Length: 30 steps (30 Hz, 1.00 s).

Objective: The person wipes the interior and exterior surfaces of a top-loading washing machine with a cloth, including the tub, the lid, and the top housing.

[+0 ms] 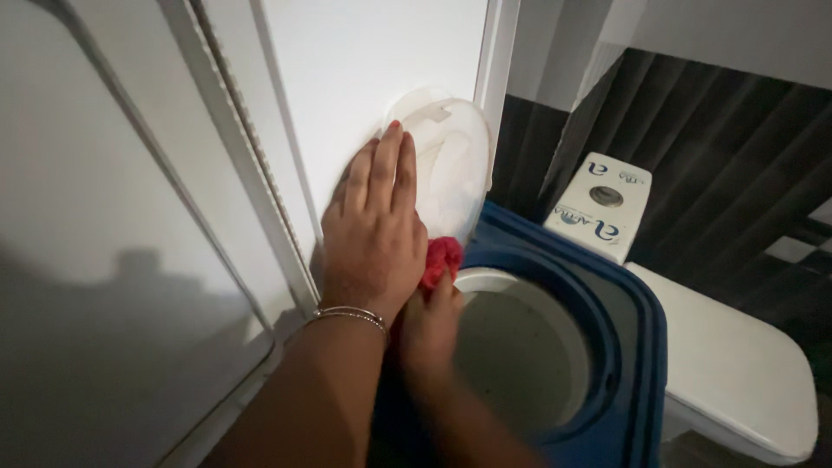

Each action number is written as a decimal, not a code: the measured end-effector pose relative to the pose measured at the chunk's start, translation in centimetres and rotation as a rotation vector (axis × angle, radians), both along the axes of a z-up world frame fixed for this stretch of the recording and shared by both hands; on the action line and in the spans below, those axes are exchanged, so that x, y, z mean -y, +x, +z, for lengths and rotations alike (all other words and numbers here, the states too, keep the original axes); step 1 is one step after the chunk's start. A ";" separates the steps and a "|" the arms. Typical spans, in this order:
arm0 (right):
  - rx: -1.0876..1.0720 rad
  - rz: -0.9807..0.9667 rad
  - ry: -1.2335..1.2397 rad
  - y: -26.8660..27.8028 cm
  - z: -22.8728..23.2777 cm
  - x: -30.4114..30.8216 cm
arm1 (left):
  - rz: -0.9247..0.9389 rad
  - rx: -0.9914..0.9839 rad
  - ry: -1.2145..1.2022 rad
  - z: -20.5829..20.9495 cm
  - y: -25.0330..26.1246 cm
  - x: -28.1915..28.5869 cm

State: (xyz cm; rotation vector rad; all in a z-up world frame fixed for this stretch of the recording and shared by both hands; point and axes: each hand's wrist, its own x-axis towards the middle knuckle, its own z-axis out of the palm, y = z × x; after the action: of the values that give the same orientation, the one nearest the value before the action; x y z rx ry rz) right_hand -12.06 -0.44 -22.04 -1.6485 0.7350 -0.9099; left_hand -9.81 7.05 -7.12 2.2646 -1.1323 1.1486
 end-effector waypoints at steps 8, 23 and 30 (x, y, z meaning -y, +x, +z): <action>0.182 0.191 0.132 2.0 6.2 2.7 | 0.018 -0.022 0.001 0.0 0.4 0.4; 0.371 0.271 -0.106 -0.1 4.0 -0.3 | 0.055 -0.092 0.042 0.0 0.0 0.2; 0.739 0.490 0.635 2.9 6.5 2.7 | 0.011 -0.056 0.000 -0.6 0.2 -0.2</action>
State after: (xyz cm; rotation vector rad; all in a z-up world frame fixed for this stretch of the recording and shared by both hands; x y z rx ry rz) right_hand -9.15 -3.13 -15.57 -0.7720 0.0647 -0.7391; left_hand -9.57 7.25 -7.77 2.2910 -1.0993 1.0827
